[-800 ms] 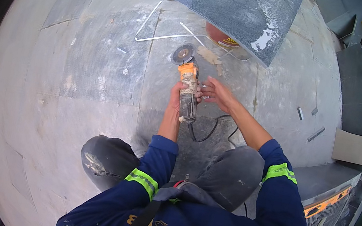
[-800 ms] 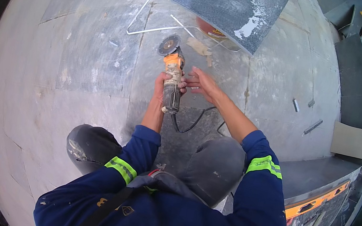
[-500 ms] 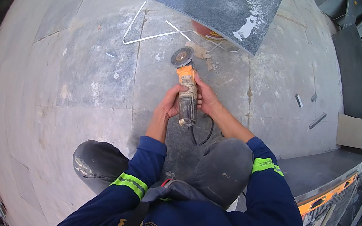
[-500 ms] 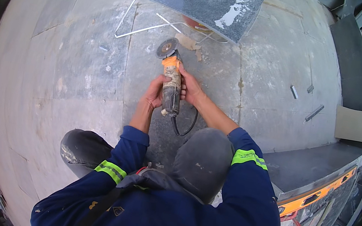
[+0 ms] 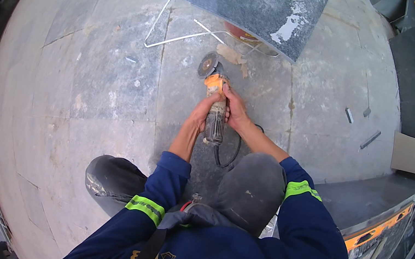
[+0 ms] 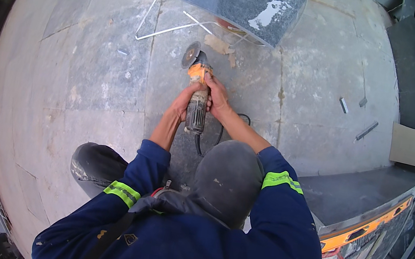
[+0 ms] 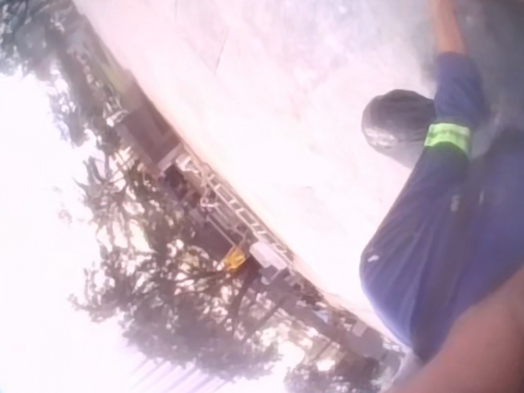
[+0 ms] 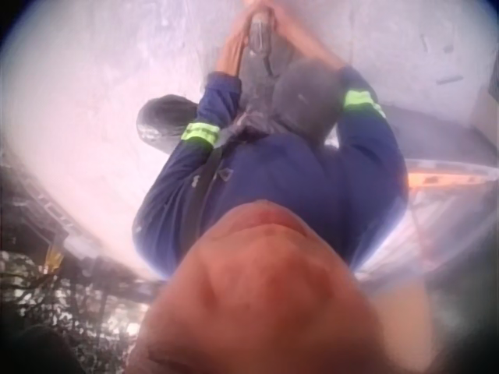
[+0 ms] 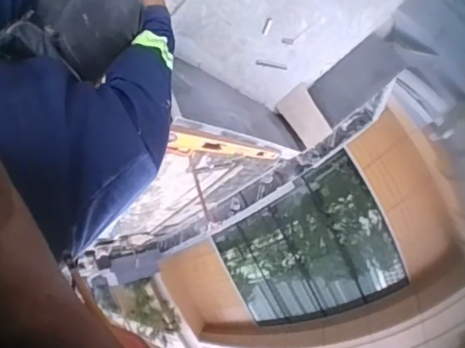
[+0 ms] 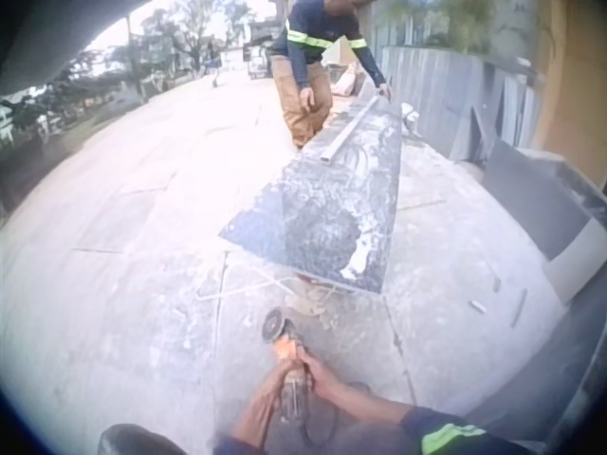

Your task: The person uses an angle grinder to cut a large rectangular stone tile on the ground. The person holds the grinder with both hands and moves it along the tile edge, generating dust. Another worker is visible nearby handling other tiles.

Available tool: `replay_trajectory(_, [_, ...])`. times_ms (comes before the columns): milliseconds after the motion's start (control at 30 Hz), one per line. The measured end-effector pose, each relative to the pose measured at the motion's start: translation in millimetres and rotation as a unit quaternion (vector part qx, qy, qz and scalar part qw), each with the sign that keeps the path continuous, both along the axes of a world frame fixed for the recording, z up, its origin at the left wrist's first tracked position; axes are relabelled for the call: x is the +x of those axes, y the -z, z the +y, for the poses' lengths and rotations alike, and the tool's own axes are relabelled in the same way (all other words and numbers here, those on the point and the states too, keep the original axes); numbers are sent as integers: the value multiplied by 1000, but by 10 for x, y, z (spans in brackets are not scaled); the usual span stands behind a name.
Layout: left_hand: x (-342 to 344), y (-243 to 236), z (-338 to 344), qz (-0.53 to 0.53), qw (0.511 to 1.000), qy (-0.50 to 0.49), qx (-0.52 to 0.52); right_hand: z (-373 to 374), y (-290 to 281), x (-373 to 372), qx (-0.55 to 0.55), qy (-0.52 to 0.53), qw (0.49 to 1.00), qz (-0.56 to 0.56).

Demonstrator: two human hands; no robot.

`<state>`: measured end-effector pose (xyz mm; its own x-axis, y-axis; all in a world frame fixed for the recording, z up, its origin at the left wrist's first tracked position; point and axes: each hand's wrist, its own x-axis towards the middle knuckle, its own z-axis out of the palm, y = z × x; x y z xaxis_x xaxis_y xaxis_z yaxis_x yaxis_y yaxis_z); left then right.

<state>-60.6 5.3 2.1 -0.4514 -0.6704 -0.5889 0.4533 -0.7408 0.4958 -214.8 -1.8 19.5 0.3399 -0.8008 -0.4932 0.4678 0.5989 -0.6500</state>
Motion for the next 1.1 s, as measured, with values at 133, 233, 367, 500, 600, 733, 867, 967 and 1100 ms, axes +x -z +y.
replay_trajectory(133, [-107,-98,13,-37,999,-4,30,-1,-16,15,8,32,999,35])
replay_trajectory(233, [-99,-125,39,-30,998,-22,42,-9,-1,55,1,36,998,51])
replay_trajectory(367, [-79,-132,50,-17,999,-33,38,-21,-17,69,3,17,998,59])
replay_trajectory(500, [2,-151,28,-47,998,-29,18,-68,99,95,37,-5,999,14])
replay_trajectory(600, [7,-127,52,-75,997,-30,12,-53,228,106,15,-24,999,-31])
replay_trajectory(733, [79,-139,57,-142,989,-34,19,-46,331,175,19,-10,998,-64])
replay_trajectory(867, [5,-186,105,-299,953,-43,-4,25,371,204,26,5,995,-97])
replay_trajectory(967, [-40,-233,79,-353,935,-42,-24,6,369,182,40,4,993,-109])
replay_trajectory(1100, [35,-296,155,-338,938,-67,-38,5,318,260,21,-36,995,-88])
